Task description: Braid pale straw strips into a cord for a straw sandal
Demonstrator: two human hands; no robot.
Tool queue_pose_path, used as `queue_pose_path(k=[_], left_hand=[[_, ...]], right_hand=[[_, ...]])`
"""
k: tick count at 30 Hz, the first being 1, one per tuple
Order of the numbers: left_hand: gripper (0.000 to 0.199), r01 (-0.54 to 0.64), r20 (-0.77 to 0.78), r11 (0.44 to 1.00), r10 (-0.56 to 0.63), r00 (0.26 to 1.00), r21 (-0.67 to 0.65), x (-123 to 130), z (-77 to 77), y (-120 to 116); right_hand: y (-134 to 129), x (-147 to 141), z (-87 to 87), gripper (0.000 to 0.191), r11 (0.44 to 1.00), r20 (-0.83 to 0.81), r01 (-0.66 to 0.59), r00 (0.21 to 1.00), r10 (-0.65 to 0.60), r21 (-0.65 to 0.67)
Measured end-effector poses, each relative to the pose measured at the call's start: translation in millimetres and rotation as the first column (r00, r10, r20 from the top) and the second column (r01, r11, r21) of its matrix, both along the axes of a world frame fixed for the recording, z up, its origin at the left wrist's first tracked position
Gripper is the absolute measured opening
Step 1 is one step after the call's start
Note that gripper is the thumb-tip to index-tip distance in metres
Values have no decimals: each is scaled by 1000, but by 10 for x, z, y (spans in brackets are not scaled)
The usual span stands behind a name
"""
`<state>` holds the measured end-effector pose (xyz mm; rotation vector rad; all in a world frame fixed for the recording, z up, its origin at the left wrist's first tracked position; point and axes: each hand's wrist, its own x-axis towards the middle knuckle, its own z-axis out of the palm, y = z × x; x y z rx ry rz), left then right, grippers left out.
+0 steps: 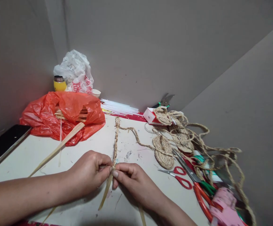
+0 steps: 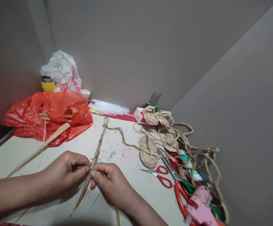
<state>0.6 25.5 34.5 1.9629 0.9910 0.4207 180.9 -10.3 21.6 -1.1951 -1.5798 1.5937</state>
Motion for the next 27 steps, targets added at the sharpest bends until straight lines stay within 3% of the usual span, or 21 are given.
queue_pose_path(k=[5, 9, 13, 17, 23, 27], left_hand=[[21, 5, -35, 999, -3, 999, 41, 13, -37, -5], [18, 12, -72, 999, -9, 997, 44, 32, -64, -13], [19, -1, -68, 998, 5, 998, 57, 39, -68, -11], [21, -13, -62, 999, 16, 998, 36, 39, -45, -28], [21, -57, -35, 997, 55, 998, -60, 59, -10, -57], [18, -55, 107, 969, 83, 991, -241, 72, -39, -63]], right_hand=[[-20, -24, -80, 26, 990, 226, 8, 973, -40, 140], [-9, -45, -83, 27, 993, 264, 51, 961, -79, 111], [0, -69, -41, 30, 988, 77, 116, 991, -108, -104], [-1, -86, -42, 33, 935, -140, 87, 980, -142, -344], [-17, -132, -79, 28, 908, -100, 224, 956, -275, -353], [-35, -163, -41, 26, 866, -225, 188, 920, -321, -463]])
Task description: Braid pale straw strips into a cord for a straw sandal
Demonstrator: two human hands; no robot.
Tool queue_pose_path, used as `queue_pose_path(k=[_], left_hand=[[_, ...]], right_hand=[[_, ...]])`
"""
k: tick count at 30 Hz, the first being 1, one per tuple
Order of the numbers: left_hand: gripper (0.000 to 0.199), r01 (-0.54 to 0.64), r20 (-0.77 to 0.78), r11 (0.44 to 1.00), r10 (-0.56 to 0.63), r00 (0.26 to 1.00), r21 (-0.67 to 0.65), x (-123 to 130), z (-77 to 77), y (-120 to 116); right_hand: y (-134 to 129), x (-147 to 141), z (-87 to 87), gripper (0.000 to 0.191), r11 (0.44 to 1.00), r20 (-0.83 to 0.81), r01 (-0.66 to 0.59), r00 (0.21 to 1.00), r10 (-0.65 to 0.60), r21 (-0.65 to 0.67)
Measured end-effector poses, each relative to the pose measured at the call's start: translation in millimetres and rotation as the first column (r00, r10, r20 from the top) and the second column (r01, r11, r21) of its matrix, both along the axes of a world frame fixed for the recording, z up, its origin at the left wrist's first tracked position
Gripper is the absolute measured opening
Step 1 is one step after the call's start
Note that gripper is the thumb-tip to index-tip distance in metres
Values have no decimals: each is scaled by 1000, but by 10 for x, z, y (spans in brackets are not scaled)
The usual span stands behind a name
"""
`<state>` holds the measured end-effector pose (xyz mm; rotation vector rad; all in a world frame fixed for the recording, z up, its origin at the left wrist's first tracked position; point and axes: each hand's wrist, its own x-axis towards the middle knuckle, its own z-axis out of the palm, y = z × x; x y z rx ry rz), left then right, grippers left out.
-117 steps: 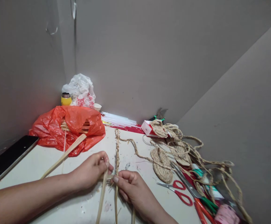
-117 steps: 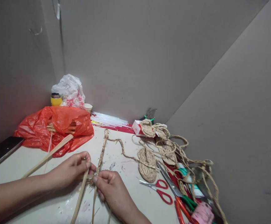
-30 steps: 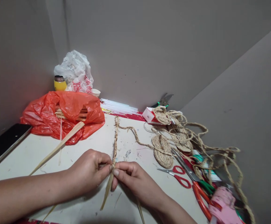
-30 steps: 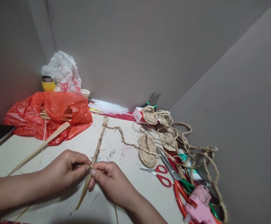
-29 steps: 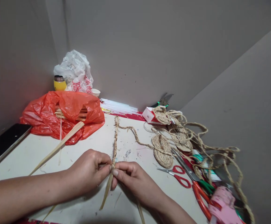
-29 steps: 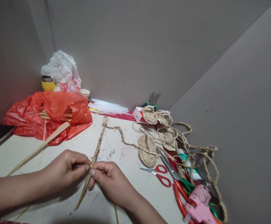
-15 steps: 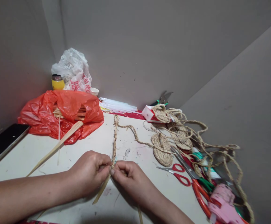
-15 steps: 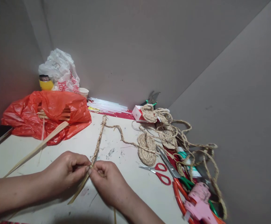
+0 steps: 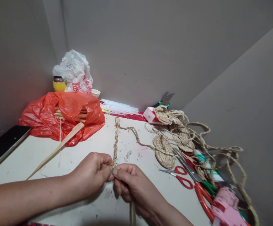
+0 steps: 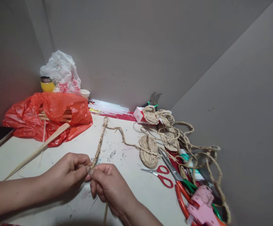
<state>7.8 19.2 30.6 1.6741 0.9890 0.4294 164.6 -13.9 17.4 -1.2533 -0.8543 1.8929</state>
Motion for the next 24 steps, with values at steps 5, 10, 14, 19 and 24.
queue_pose_path(k=[5, 10, 14, 19, 24], left_hand=[[17, 26, 103, 997, -18, 995, -75, -2, 47, -17], [21, 0, -54, 998, 3, 999, 62, -21, 111, -45], [19, -2, -83, 994, 11, 996, 108, -22, 103, -60], [18, -11, -152, 975, 46, 987, 222, -18, 85, -76], [15, 116, -276, 924, -12, 961, 364, -19, 39, -102]], right_hand=[[-62, -37, 81, 28, 994, -183, 37, 982, -55, -99], [-123, -77, 49, 39, 999, -136, 49, 989, -52, -23], [-154, -122, 37, 38, 993, -149, 105, 983, -111, -50], [-194, -162, 43, 31, 977, -217, 170, 956, -195, -129], [-219, -183, 23, 34, 966, -254, 217, 935, -247, -141]])
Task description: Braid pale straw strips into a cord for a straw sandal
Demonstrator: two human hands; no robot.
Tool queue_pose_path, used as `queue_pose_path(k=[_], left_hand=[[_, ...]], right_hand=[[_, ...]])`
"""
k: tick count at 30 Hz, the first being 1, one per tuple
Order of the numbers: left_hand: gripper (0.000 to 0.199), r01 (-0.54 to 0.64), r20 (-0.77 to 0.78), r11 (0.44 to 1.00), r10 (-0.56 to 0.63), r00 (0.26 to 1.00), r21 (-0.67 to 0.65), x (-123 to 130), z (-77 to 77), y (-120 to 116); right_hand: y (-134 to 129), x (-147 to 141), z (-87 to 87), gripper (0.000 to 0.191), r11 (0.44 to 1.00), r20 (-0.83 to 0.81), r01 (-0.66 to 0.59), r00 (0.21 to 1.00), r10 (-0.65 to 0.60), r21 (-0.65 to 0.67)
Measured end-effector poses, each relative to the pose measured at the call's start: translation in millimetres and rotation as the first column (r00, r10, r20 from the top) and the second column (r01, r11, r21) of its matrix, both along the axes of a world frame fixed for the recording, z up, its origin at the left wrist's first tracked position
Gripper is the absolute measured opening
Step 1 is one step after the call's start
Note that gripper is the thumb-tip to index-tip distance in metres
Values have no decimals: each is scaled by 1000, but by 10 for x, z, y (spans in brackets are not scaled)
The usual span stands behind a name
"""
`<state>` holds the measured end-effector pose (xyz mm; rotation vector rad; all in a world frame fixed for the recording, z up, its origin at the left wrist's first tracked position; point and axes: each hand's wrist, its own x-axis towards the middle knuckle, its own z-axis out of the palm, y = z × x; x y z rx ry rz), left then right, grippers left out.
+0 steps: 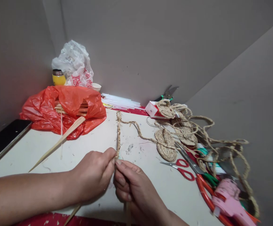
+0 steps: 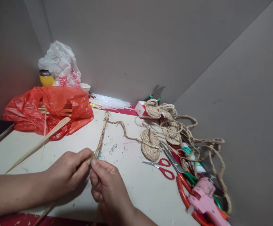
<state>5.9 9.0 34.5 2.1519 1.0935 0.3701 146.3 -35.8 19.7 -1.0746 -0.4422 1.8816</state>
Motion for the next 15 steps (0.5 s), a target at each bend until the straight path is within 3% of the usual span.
queue_pose_path(k=[9, 15], left_hand=[[13, 170, -244, 955, -110, 963, 241, 6, -29, -2], [25, 174, -163, 961, -140, 977, 216, 37, -30, -109]], right_hand=[[-16, -37, -31, 37, 998, 29, 55, 998, -54, -6], [-35, -56, -40, 41, 995, 87, 98, 991, -100, 27]])
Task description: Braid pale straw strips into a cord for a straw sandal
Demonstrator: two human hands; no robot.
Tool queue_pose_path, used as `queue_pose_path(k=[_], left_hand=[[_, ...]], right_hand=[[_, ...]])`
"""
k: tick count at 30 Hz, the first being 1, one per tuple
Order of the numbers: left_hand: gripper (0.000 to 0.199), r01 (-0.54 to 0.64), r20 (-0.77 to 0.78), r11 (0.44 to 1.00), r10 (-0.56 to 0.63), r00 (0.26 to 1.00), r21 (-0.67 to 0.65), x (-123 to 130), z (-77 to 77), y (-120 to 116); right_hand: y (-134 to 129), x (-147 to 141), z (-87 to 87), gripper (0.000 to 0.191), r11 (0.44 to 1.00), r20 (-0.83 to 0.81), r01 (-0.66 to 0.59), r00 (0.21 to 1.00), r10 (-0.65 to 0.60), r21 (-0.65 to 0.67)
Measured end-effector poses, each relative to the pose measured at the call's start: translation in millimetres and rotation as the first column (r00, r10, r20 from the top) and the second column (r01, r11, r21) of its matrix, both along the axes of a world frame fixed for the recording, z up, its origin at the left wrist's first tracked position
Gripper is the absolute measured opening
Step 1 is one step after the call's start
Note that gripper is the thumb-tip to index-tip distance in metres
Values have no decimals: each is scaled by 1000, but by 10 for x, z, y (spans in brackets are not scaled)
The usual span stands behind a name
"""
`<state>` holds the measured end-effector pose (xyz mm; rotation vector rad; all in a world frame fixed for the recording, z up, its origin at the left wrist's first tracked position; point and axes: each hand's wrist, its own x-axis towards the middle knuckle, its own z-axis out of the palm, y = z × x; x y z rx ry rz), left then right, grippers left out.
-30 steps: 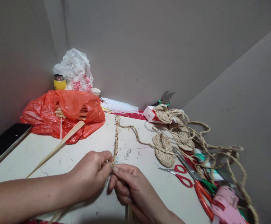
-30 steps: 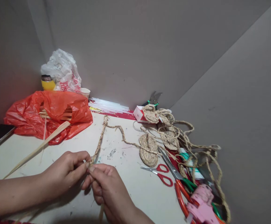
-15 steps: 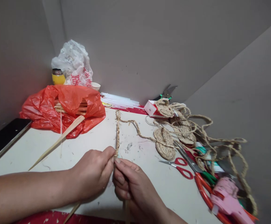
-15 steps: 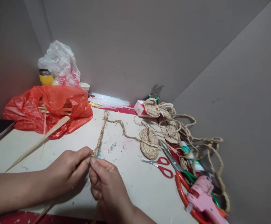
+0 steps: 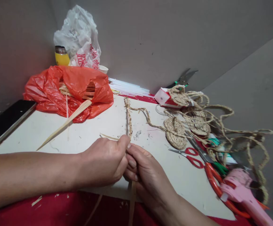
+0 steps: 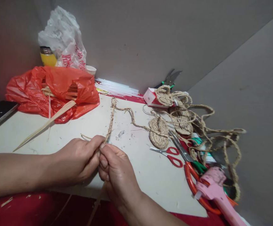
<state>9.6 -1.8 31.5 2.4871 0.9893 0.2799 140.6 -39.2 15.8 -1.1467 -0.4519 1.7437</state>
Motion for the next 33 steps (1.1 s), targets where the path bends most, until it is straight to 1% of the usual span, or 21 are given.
queue_pose_path(k=[3, 4, 6, 8, 10, 11, 12, 13, 14, 15, 16, 17, 18, 19, 20, 22, 26, 28, 30, 33], left_hand=[[34, -25, 43, 997, 28, 999, -76, -5, 67, -45], [34, -34, 51, 992, 41, 998, -120, -16, 101, -39], [29, -66, 79, 979, 82, 993, -190, -47, 169, 12], [24, -128, 169, 977, 157, 973, -170, -78, 213, 100], [24, -172, 306, 975, 209, 929, -142, -91, 214, 191], [27, -166, 361, 968, 225, 905, -186, -89, 198, 228], [30, -134, 393, 948, 245, 886, -290, -80, 175, 254], [33, -83, 401, 895, 277, 873, -438, -67, 146, 270], [36, -32, 387, 803, 320, 865, -595, -51, 115, 278], [38, 5, 354, 688, 367, 860, -725, -36, 83, 279], [38, 24, 320, 583, 411, 854, -812, -22, 52, 276], [37, 34, 300, 512, 446, 843, -858, -12, 24, 271], [32, 43, 298, 481, 469, 831, -876, -5, 0, 268], [26, 54, 312, 478, 481, 819, -877, -2, -21, 267], [20, 67, 335, 491, 482, 810, -869, -3, -38, 268], [11, 76, 365, 536, 458, 811, -841, -13, -54, 276], [12, -17, 309, 641, 393, 866, -767, -46, -31, 299], [15, -24, 308, 681, 362, 880, -732, -57, -11, 306], [16, -11, 317, 699, 339, 886, -715, -62, 4, 310], [16, -13, 296, 687, 329, 897, -726, -65, 12, 320]], right_hand=[[15, 27, 5, 40, 1000, 35, 10, 999, -10, 1], [25, 43, 11, 39, 1000, 42, 5, 999, -5, 2], [51, 82, 31, 35, 999, 51, -37, 998, 36, 10], [80, 121, 55, 34, 994, 51, -104, 993, 103, 17], [109, 156, 74, 35, 987, 47, -161, 986, 159, 30], [124, 172, 80, 36, 983, 50, -181, 983, 179, 38], [138, 186, 83, 36, 979, 56, -201, 978, 199, 44], [152, 200, 83, 35, 974, 69, -223, 973, 219, 49], [164, 214, 82, 33, 968, 84, -244, 967, 239, 53], [175, 226, 81, 31, 962, 100, -266, 960, 260, 55], [184, 237, 79, 29, 955, 114, -290, 952, 282, 56], [190, 246, 78, 28, 949, 126, -311, 945, 302, 58], [195, 253, 77, 28, 943, 136, -327, 939, 317, 60], [198, 258, 77, 28, 939, 143, -340, 934, 329, 58], [201, 263, 77, 29, 935, 147, -351, 928, 341, 49], [209, 272, 75, 31, 931, 158, -363, 922, 354, 29], [229, 295, 58, 33, 933, 198, -360, 915, 351, 13], [232, 300, 50, 32, 940, 220, -339, 919, 326, 24], [230, 296, 49, 33, 948, 233, -317, 925, 299, 42], [222, 279, 57, 37, 951, 249, -300, 929, 274, 71]])
